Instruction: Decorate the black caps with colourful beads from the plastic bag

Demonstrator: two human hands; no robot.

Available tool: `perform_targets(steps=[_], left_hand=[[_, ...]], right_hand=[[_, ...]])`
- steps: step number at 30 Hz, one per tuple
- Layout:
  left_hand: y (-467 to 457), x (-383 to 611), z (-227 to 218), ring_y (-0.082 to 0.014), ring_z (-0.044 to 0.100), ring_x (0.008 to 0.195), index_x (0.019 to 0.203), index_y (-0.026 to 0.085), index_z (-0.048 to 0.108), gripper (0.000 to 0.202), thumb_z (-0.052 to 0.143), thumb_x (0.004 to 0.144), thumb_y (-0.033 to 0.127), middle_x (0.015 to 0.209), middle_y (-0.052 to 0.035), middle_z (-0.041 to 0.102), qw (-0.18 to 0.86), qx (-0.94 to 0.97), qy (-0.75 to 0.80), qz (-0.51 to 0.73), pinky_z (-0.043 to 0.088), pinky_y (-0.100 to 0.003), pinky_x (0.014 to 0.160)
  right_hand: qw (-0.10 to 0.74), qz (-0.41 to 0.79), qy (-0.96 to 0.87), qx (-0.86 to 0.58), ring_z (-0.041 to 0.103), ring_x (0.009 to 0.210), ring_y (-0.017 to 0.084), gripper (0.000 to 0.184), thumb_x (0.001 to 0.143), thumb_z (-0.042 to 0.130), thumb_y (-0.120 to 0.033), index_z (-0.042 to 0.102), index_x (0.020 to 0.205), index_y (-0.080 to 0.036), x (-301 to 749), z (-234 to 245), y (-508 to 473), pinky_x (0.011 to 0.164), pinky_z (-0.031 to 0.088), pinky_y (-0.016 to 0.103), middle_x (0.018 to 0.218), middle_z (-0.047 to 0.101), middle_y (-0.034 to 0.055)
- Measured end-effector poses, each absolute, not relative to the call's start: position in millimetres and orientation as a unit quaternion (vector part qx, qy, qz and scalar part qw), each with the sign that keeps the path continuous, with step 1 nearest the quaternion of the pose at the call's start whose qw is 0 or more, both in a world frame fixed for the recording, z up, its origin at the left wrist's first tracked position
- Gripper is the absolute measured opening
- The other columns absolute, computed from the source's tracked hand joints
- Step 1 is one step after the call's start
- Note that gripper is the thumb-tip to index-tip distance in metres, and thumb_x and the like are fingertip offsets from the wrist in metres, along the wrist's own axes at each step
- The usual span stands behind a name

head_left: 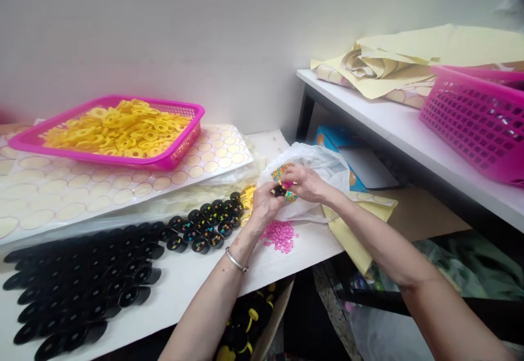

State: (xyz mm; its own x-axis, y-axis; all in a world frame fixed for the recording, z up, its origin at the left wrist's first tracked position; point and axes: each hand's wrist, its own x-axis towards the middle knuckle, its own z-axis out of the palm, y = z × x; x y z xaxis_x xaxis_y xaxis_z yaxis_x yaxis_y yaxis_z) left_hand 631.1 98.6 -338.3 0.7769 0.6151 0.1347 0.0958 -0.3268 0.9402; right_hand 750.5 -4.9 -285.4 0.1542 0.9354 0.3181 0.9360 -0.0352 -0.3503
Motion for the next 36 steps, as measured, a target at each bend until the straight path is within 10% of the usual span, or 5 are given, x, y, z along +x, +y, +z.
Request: perform_targets(steps=[7, 19, 36], left_hand=[[94.1, 626.1, -340.5, -0.0079, 0.043, 0.053, 0.089, 0.016, 0.072, 0.034, 0.064, 0.056, 0.016, 0.060, 0.0050, 0.055, 0.548, 0.766, 0.226, 0.248, 0.035, -0.021, 0.054], [90.3, 586.6, -344.1, -0.0079, 0.045, 0.056, 0.084, 0.016, 0.069, 0.028, 0.070, 0.056, 0.019, 0.067, 0.0025, 0.059, 0.579, 0.720, 0.215, 0.317, 0.038, -0.021, 0.054], [130.3, 413.8, -393.7, -0.0116, 0.050, 0.056, 0.085, 0.019, 0.067, 0.030, 0.067, 0.064, 0.042, 0.060, 0.0049, 0.053, 0.284, 0.697, 0.553, 0.357, 0.040, -0.025, 0.060]], right_hand=[[0.090, -0.130, -0.673, -0.723, 0.045, 0.088, 0.024, 0.020, 0.079, 0.053, -0.009, 0.070, 0.088, -0.016, 722.4, -274.4, -9.2, 0.070, 0.033, 0.035, 0.087, 0.058, 0.0107], [0.638, 0.266, -0.291, -0.661, 0.058, 0.067, 0.016, 0.029, 0.049, 0.079, -0.027, 0.071, 0.075, -0.017, 744.4, -317.6, -19.9, 0.068, 0.046, 0.031, 0.072, 0.066, 0.0005], [0.553, 0.122, -0.381, -0.731, 0.059, 0.072, 0.018, 0.021, 0.065, 0.073, -0.035, 0.071, 0.079, -0.019, 716.6, -325.5, -45.7, 0.068, 0.047, 0.031, 0.076, 0.067, 0.0021]])
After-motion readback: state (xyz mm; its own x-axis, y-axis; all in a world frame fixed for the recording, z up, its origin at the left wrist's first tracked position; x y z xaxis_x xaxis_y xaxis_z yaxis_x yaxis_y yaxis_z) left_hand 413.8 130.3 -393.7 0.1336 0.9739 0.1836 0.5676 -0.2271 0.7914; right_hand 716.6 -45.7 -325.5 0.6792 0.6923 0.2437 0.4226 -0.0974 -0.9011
